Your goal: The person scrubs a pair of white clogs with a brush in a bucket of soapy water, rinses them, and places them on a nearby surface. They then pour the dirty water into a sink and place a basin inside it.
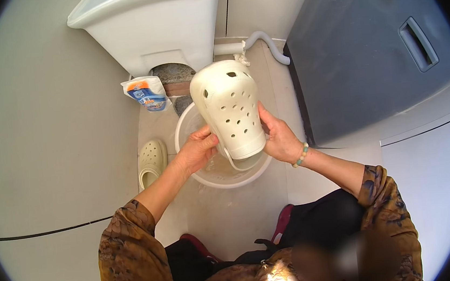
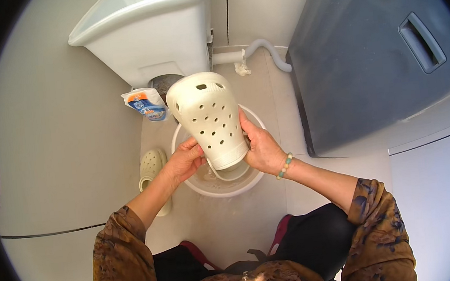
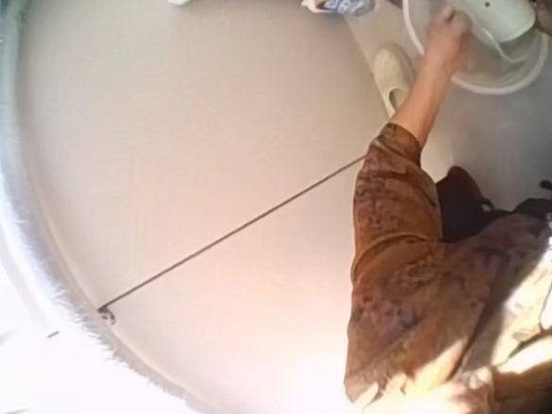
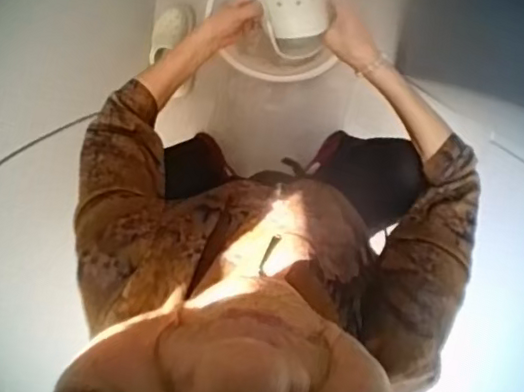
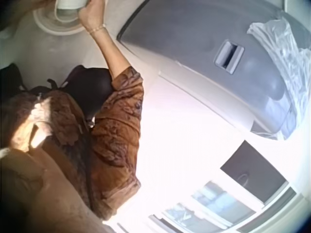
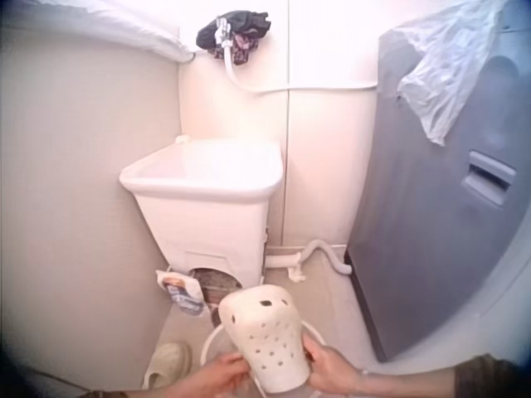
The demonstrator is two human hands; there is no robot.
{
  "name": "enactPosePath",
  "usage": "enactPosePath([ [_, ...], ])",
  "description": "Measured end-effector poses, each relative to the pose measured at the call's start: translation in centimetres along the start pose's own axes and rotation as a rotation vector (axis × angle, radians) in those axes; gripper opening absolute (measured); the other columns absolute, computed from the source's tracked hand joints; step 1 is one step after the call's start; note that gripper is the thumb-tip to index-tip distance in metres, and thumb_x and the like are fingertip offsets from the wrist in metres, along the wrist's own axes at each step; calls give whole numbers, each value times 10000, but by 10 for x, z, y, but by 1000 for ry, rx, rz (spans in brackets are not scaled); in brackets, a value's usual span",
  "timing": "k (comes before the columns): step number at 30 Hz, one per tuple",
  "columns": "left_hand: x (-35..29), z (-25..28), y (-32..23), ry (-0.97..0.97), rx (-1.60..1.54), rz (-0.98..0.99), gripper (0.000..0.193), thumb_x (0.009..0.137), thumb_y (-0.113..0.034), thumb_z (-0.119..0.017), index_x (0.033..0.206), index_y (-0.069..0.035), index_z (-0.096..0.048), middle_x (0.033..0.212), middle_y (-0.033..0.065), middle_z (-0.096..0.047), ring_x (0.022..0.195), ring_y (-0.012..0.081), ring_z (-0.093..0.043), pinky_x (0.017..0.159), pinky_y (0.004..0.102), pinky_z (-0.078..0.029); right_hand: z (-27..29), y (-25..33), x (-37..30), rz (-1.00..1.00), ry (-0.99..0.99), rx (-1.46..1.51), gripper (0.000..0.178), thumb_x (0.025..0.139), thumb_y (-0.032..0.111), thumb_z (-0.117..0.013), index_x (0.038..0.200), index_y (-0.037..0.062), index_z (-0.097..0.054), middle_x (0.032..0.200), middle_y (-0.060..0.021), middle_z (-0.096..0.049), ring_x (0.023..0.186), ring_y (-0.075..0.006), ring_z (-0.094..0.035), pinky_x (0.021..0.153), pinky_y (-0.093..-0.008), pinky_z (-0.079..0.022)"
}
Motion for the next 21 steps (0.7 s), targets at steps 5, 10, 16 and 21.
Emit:
enactPosePath([
  [5,-1,9,-5,-14,67,7,605,755,-350,-726,1271,-110,-520,1202,4,-581,1142,147,-503,966,339,-403,-2,6,3,53,-27,-51,842,786,-34,-591,1459,81,-99,1090,-181,-604,988,-262,-616,871,-325,-467],
  [10,0,14,0,-39,111,15,548,764,-334,-727,1234,-113,-554,1153,-4,-606,1085,144,-538,933,337,-427,-3,7,2,55,-3,-51,848,776,-38,-593,1461,108,-114,1099,-189,-598,997,-280,-611,872,-339,-469],
  [16,1,20,-7,-58,207,-32,382,790,-278,-712,1127,-118,-634,1089,0,-635,1015,141,-568,882,345,-466,-3,5,3,60,21,-102,865,760,-21,-612,1459,109,-119,1158,-201,-564,1051,-292,-585,898,-344,-454],
  [21,-5,20,-14,-75,209,-72,340,810,-245,-692,1115,-103,-642,1060,9,-649,969,137,-589,851,330,-483,-1,15,6,97,226,48,1054,681,263,-775,1454,54,-90,1392,-196,-364,1249,-293,-425,1004,-380,-372],
])
Point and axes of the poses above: each hand's wrist, its own x-axis towards the middle knuckle, its own z-axis out of the back of the hand, y = z × x, the point moved 9 cm from there along x, towards the middle knuckle
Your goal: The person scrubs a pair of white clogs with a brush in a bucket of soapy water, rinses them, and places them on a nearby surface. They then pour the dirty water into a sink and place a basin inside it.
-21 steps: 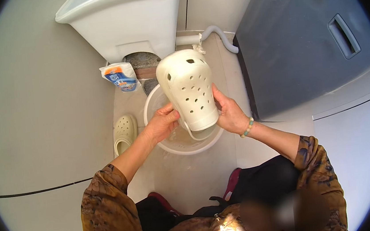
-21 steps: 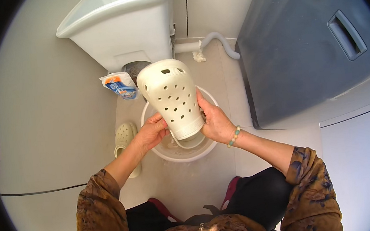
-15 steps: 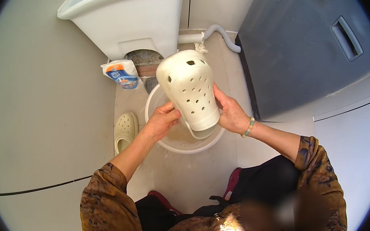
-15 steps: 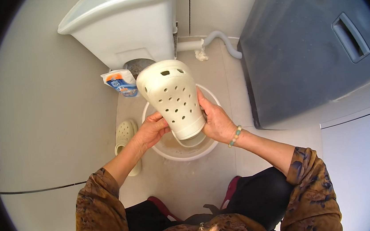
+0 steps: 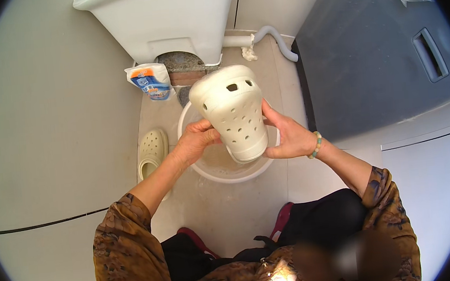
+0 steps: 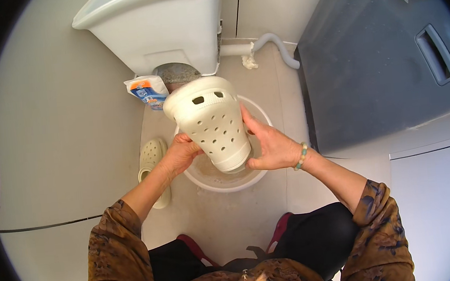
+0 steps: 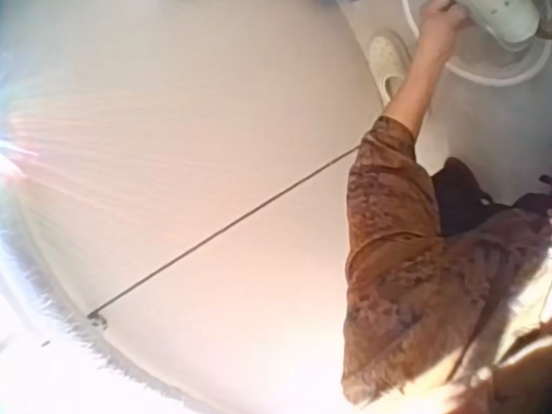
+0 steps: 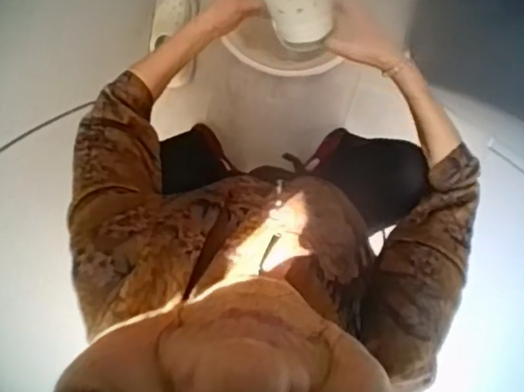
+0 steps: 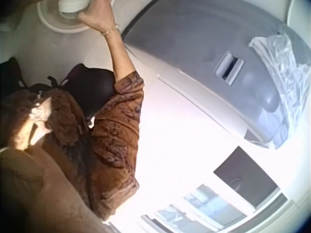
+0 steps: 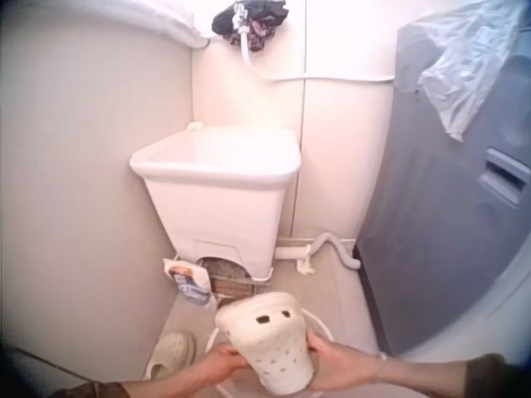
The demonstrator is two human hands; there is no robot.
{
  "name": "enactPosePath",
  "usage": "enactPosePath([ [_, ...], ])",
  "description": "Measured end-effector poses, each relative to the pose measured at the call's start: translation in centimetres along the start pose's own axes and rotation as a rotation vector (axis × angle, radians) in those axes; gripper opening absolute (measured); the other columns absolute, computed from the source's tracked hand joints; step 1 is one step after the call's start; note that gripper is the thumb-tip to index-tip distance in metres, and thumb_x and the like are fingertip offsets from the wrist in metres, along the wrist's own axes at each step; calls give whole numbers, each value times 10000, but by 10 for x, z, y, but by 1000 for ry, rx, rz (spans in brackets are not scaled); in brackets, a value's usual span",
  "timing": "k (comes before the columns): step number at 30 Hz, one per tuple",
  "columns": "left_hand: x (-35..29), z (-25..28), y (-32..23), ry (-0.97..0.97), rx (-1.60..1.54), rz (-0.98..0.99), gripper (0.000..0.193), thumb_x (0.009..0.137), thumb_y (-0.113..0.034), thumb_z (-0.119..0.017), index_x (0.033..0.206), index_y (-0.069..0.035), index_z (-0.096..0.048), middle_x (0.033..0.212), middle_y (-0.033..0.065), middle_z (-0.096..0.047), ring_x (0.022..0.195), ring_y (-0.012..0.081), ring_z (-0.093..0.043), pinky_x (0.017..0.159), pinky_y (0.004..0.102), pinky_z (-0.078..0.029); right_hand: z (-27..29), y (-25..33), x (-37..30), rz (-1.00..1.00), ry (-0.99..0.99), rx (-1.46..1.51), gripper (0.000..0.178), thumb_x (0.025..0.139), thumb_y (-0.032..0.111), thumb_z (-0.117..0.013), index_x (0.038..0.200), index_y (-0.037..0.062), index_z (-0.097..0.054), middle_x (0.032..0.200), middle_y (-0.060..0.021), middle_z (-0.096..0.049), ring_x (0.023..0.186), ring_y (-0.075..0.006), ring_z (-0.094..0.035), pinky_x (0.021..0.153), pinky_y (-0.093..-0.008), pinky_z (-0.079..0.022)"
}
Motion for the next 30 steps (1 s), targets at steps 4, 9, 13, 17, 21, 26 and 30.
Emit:
enactPosePath([
  [4,1,-2,3,25,87,20,344,811,-240,-692,1118,-93,-641,1036,23,-660,952,139,-602,854,318,-486,30,-7,0,-48,-113,250,1303,517,571,-820,1448,30,-87,1470,-207,-219,1349,-301,-269,1058,-438,-304],
  [9,4,-18,11,56,94,91,244,841,-176,-654,1064,-74,-661,1008,29,-665,919,128,-611,844,308,-490,18,6,13,-47,-154,213,1094,508,392,-887,1355,8,-310,1297,-161,-461,1201,-233,-457,994,-367,-389],
  [13,5,-8,-27,-207,293,12,231,872,-178,-617,1069,-60,-646,982,24,-665,928,113,-610,848,293,-483,21,11,8,-44,-285,164,843,529,261,-889,1204,27,-443,1078,-97,-590,1019,-184,-566,896,-331,-464],
  [17,-5,-13,-94,-336,107,-344,323,895,-183,-578,1185,-42,-562,1124,70,-605,1024,150,-569,894,298,-452,28,-4,3,-64,-361,122,785,542,219,-881,1169,35,-447,1055,-98,-599,983,-181,-583,854,-331,-490],
  [21,-23,-63,-135,-273,283,-556,538,865,-226,-613,1303,11,-412,1298,156,-464,1137,236,-495,932,341,-426,28,-4,1,-105,-419,93,764,548,198,-876,1159,45,-445,1049,-100,-599,974,-187,-587,834,-332,-498],
  [26,-21,-88,-135,-443,821,-587,670,827,-229,-648,1338,55,-320,1330,214,-398,1165,255,-459,926,341,-419,25,17,2,-88,-505,-159,755,544,189,-871,1155,69,-445,1040,-102,-593,957,-205,-592,809,-330,-499],
  [30,-13,-76,-135,-402,569,-631,426,910,-211,-540,1274,2,-476,1206,105,-527,1063,148,-498,900,271,-417,27,12,-3,-57,-549,-113,738,561,174,-859,1158,73,-437,1044,-105,-590,956,-212,-594,805,-332,-497],
])
Point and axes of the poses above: each hand's wrist, its own x-axis towards the middle knuckle, its own z-axis out of the back of the hand, y = z × x, the point moved 9 cm from there along x, towards the middle knuckle
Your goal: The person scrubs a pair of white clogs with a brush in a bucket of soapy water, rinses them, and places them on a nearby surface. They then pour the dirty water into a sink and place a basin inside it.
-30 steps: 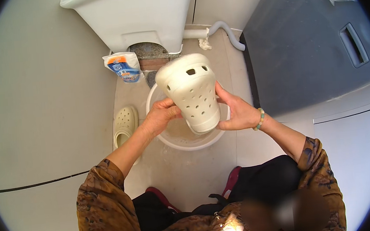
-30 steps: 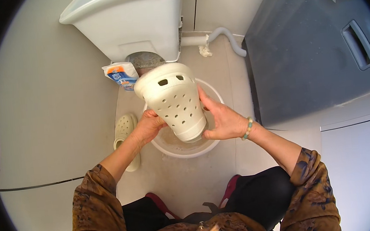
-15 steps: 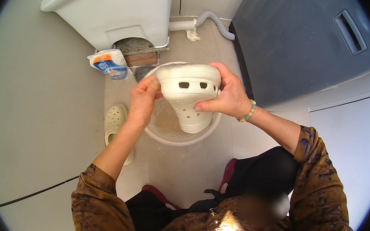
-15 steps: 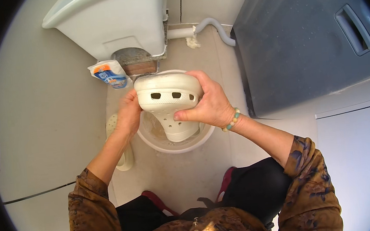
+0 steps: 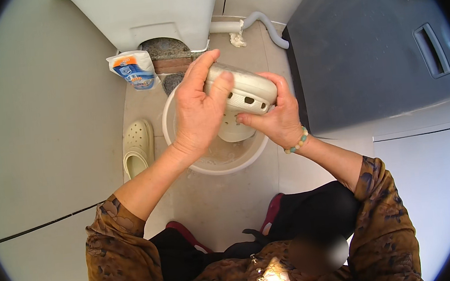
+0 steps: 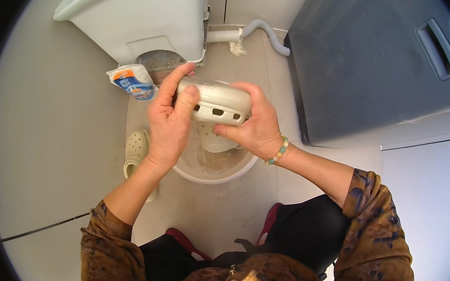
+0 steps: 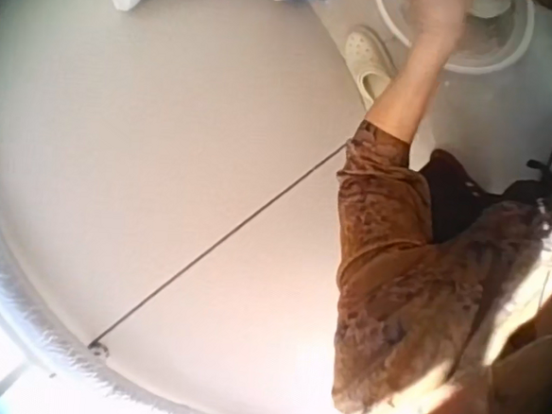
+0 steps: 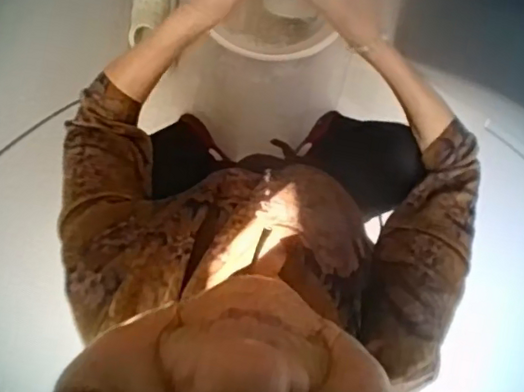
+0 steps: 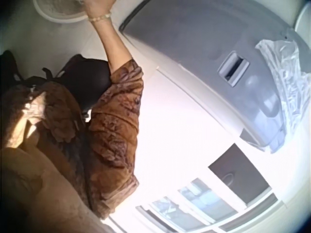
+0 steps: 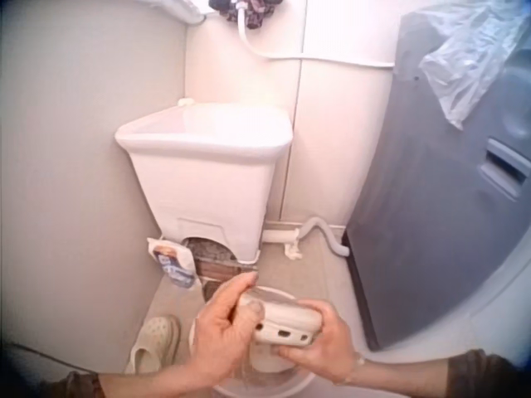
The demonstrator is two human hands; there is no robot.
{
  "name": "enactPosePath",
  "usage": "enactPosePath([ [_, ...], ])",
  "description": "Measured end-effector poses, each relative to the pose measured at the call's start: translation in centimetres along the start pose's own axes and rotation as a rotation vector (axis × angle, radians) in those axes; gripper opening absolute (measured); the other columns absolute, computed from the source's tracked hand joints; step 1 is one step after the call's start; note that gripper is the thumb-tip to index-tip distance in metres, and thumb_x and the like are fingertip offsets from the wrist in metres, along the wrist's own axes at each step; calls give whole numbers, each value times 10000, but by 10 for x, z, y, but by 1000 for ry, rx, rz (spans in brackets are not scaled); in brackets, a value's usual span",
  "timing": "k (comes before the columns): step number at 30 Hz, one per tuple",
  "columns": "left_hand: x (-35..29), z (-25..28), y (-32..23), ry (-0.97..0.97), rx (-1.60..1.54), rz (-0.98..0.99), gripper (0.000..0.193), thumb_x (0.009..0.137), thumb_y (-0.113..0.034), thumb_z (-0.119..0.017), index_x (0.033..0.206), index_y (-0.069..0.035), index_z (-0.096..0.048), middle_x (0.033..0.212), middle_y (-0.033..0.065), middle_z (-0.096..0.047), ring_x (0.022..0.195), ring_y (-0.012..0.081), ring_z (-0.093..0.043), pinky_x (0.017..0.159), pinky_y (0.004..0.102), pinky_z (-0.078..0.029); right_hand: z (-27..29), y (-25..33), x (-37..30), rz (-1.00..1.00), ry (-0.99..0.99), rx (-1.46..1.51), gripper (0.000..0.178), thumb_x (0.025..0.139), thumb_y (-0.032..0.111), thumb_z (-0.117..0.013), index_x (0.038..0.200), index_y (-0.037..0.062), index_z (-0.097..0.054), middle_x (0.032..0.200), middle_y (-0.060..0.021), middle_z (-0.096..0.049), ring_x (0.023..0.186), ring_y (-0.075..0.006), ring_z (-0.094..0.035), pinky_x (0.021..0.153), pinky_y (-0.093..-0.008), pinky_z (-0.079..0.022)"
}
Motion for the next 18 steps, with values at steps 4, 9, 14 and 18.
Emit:
enactPosePath([
  [4,1,6,-3,-7,-140,-15,305,967,-190,-453,1184,-23,-588,1090,36,-602,1008,89,-515,884,234,-415,3,0,0,22,27,-8,717,582,161,-849,1159,74,-432,1054,-109,-589,961,-216,-594,807,-332,-497],
  [9,-2,4,-10,40,1,-60,359,895,-151,-563,1225,-12,-533,1197,74,-544,1039,125,-509,890,259,-419,1,3,0,27,17,-6,705,589,167,-848,1151,74,-433,1053,-109,-587,959,-216,-595,804,-336,-501],
  [14,0,0,-17,-28,-69,-61,403,765,-116,-683,1121,22,-555,1137,108,-546,1034,180,-514,905,306,-422,1,11,3,45,13,-36,693,592,163,-845,1143,69,-436,1035,-107,-590,940,-214,-597,794,-336,-503],
  [18,5,-2,-2,80,-244,4,402,805,-116,-657,1182,-12,-561,1222,90,-534,1088,165,-506,938,306,-405,5,4,4,13,17,-40,694,588,161,-846,1141,64,-438,1022,-105,-597,926,-210,-600,794,-333,-500],
])
Point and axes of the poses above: each hand's wrist, its own x-axis towards the middle knuckle, its own z-axis out of the back of the hand, y = z × x, the point moved 9 cm from there along x, towards the middle knuckle
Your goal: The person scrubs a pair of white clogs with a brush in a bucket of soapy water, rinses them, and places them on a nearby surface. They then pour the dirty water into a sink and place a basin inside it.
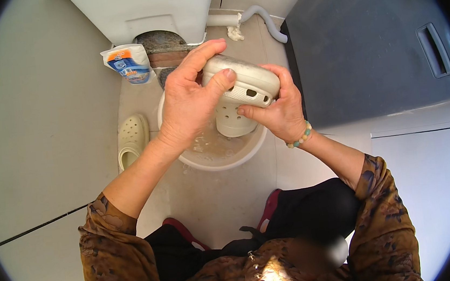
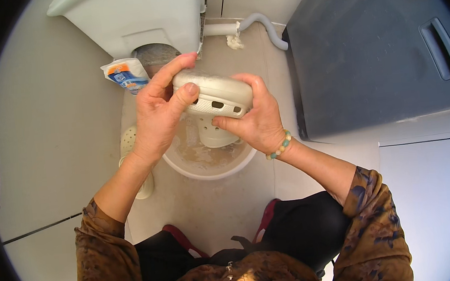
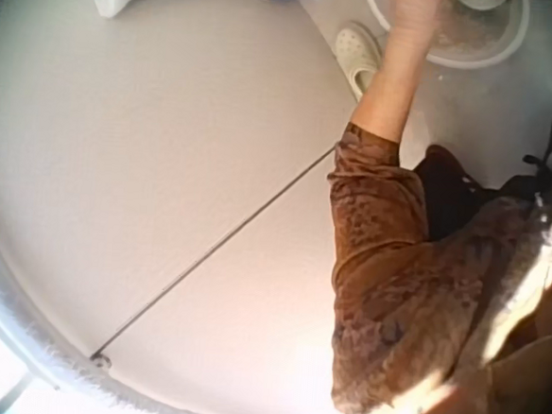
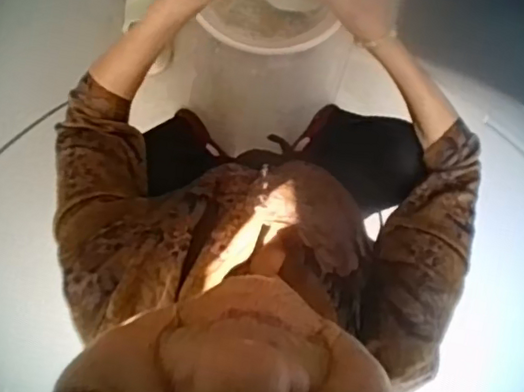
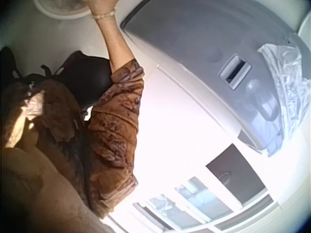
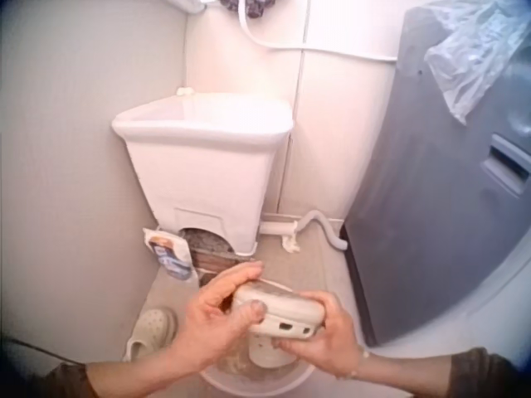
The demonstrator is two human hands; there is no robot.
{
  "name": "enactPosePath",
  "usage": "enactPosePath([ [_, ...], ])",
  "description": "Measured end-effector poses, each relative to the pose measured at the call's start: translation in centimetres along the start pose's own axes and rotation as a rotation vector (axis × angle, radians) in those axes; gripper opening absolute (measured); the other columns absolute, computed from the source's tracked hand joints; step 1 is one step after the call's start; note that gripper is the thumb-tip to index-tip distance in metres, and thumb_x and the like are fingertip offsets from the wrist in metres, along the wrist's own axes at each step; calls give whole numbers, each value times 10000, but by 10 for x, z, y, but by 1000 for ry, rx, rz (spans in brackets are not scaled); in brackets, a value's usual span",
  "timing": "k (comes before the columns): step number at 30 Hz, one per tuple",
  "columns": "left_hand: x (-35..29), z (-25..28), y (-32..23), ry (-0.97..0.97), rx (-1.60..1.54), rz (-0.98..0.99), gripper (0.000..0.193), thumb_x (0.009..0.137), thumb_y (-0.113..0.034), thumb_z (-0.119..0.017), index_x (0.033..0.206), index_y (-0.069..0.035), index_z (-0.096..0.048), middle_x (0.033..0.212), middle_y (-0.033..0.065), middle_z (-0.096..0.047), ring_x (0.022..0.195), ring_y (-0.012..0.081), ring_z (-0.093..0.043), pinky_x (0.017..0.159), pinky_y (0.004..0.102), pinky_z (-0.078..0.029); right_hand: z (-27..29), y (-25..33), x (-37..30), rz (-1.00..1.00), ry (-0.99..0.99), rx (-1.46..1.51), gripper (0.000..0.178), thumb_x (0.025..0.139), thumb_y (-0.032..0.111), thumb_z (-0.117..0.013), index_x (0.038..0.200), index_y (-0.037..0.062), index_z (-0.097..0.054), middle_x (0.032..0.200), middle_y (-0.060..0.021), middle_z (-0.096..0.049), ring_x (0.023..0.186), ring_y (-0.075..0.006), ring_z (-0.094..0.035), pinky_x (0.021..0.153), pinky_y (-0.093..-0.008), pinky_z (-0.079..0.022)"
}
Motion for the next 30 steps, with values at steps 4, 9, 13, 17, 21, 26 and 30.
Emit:
enactPosePath([
  [4,3,6,8,97,-117,52,355,859,-143,-611,1201,-50,-583,1278,78,-537,1158,155,-487,989,308,-370,0,-7,-1,15,10,-4,701,583,170,-848,1140,54,-438,1017,-107,-600,925,-208,-601,797,-331,-498],
  [9,8,4,8,217,-148,106,325,853,-140,-607,1167,-55,-611,1276,81,-545,1189,176,-479,1013,322,-358,0,-14,-1,-5,39,-17,708,577,181,-849,1139,42,-441,1014,-111,-600,927,-215,-600,798,-334,-497],
  [13,9,6,20,317,-84,270,297,818,-155,-646,1102,-69,-643,1217,66,-577,1133,177,-510,977,318,-391,-4,-16,-2,-35,107,-16,701,574,185,-847,1132,38,-448,1007,-112,-599,928,-214,-597,804,-334,-494],
  [17,7,2,21,326,-28,355,156,760,-147,-679,884,-78,-614,1036,14,-586,978,150,-541,875,281,-429,-12,-9,-4,-6,163,6,697,566,135,-851,1141,57,-465,1017,-68,-606,928,-165,-595,795,-312,-502],
  [21,1,-9,19,332,221,389,245,730,-162,-701,782,-112,-467,899,-21,-478,865,95,-486,768,240,-408,-14,1,-2,93,176,-176,675,554,130,-841,1120,71,-479,984,-77,-600,893,-198,-600,762,-320,-505],
  [26,2,-7,16,322,82,395,236,734,-199,-724,805,-103,-521,1134,90,-558,1003,154,-545,869,285,-429,-12,4,1,42,177,-81,637,543,127,-825,1084,68,-493,963,-101,-592,873,-239,-599,753,-332,-498],
  [30,-1,-4,19,469,-243,407,275,766,-219,-715,972,-77,-602,1318,204,-473,1139,231,-528,965,349,-414,-8,0,2,-7,234,-36,636,544,137,-830,1081,72,-495,956,-87,-603,887,-207,-599,766,-319,-497],
])
Point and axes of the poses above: each hand's wrist, its own x-axis towards the middle knuckle, its own z-axis out of the back of the hand, y = z × x, the point moved 9 cm from there along x, towards the middle knuckle
